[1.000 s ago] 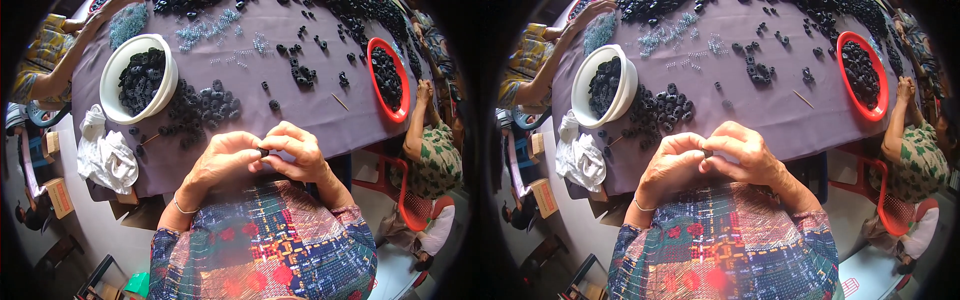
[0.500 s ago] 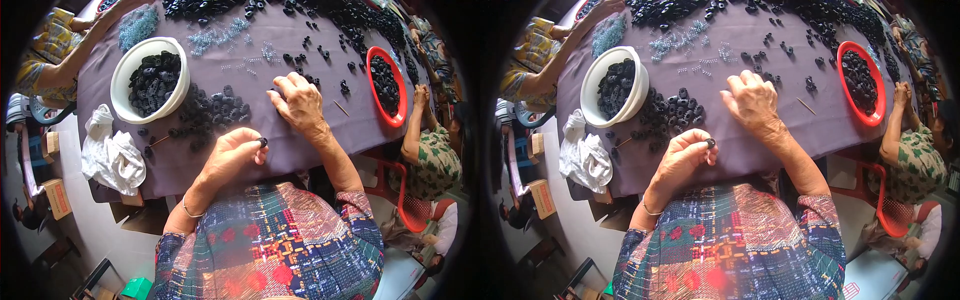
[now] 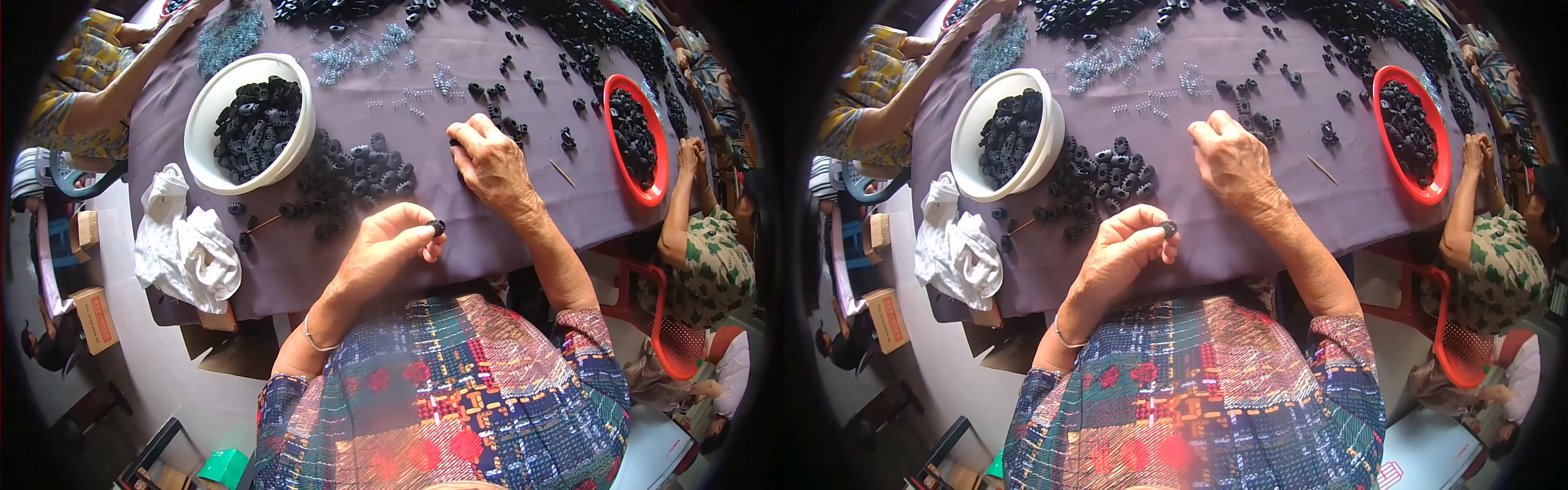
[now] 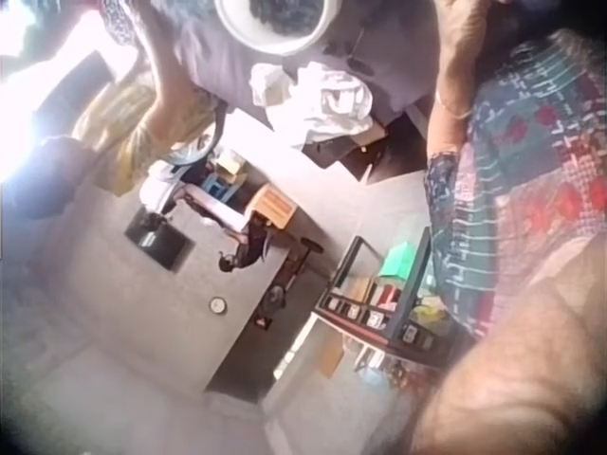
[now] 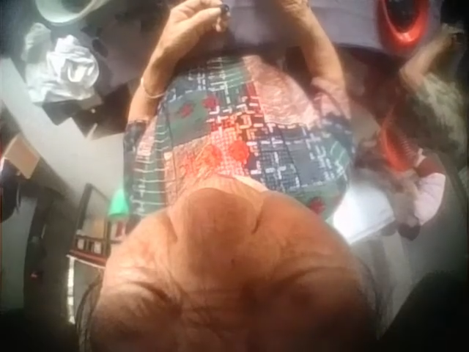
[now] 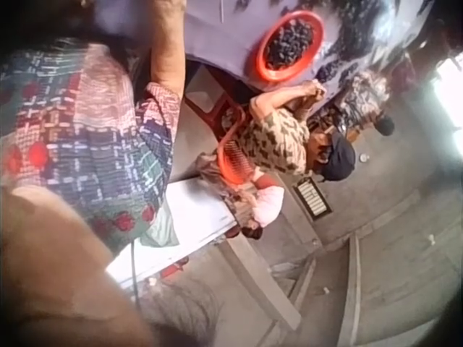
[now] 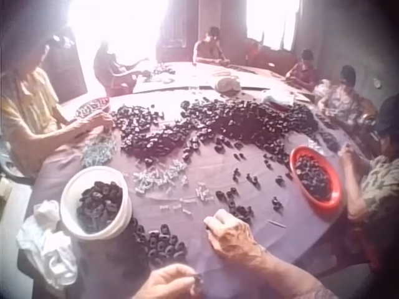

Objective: The recorder is manually assembling black beaded components at a workshop table.

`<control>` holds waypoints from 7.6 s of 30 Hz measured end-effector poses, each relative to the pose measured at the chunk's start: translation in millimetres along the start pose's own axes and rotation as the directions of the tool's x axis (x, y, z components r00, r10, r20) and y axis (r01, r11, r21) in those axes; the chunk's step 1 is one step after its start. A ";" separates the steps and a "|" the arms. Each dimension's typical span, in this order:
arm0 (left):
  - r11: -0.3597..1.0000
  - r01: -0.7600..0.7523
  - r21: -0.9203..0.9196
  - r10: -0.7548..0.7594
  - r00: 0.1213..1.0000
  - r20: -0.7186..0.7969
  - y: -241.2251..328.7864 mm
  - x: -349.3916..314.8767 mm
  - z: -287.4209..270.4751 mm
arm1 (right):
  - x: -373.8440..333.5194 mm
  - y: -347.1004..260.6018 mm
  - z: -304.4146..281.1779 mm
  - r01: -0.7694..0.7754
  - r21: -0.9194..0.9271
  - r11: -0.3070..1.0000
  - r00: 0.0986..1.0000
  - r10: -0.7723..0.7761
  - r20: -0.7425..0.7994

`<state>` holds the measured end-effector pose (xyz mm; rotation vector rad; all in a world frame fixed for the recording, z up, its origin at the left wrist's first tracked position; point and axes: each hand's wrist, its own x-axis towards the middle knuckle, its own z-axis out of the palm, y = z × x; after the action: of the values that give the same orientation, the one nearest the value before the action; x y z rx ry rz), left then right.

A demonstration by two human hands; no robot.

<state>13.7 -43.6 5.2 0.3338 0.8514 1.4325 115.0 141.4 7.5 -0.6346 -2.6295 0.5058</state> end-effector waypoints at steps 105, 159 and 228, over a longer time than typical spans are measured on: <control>0.905 -0.145 0.399 0.306 0.875 -0.375 -27.8 0.7 31.2 | -36.9 -33.6 -30.6 -0.689 0.624 0.368 0.720 0.256 0.644; 0.960 -0.036 0.278 0.118 0.952 -0.283 0.2 -3.1 27.8 | -65.2 -48.3 -18.6 0.064 0.186 0.980 0.996 -0.074 0.045; 0.931 0.087 0.356 0.032 0.948 -0.316 -1.3 -5.8 23.0 | -43.5 -9.8 -36.0 0.156 0.201 0.967 0.963 -0.104 -0.248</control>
<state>30.8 -42.8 21.6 0.3742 1.3904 1.3145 163.2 120.7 30.4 -0.4195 -2.3318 0.6281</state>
